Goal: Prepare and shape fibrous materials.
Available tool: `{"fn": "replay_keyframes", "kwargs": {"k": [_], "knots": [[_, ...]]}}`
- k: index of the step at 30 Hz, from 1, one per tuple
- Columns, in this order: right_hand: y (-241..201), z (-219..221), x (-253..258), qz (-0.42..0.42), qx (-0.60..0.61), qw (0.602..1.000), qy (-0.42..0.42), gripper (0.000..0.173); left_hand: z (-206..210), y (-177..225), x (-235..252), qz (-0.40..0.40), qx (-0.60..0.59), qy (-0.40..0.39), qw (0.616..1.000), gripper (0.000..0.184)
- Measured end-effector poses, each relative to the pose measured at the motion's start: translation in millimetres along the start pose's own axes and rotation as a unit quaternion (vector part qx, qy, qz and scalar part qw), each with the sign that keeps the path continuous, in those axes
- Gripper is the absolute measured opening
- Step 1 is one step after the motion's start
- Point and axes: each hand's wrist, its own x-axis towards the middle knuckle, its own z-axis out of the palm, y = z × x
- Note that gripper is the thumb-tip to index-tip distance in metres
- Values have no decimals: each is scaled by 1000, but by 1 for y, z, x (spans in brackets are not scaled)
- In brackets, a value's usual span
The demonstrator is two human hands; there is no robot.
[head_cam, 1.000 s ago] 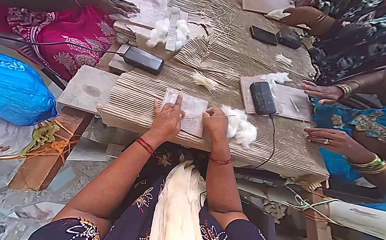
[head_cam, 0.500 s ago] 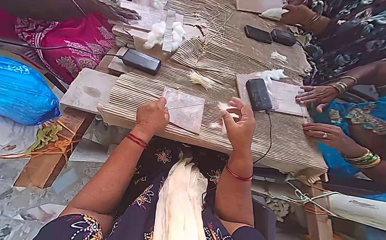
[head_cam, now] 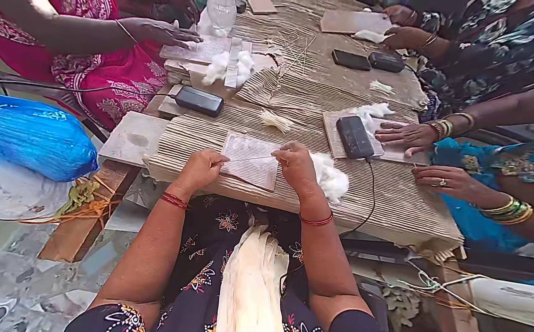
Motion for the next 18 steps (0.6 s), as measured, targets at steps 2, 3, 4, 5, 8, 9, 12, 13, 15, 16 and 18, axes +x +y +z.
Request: {"fn": "replay_keyframes", "kwargs": {"k": [2,3,4,5,8,9,12,13,15,16,18], "knots": [[1,6,3,8,-1,1000,-7,23,1,-3,4,-20,14,3,1000,24],[2,10,3,9,-1,1000,-8,23,2,-5,5,-25,19,6,999,23],[3,13,3,12,-3,1000,-8,22,3,-7,6,-29,21,10,999,23],[4,16,2,17,-5,1000,-9,21,3,-8,6,-31,21,18,999,21],[11,24,0,22,-3,1000,9,19,3,-14,8,-29,20,32,999,17],[12,24,1,24,1,1000,17,18,4,-15,9,-28,22,33,999,16],[15,23,1,24,14,999,37,16,5,-11,10,-28,27,19,999,14],[15,22,0,15,15,999,44,15,4,-9,11,-32,32,9,999,14],[10,19,-4,-17,19,998,51,19,3,-7,10,-40,37,-1,999,14],[5,15,-8,-37,26,998,39,22,2,-7,10,-42,39,-4,998,13],[-2,9,-12,-68,32,997,-19,33,0,-6,10,-53,43,-15,998,14]]}}
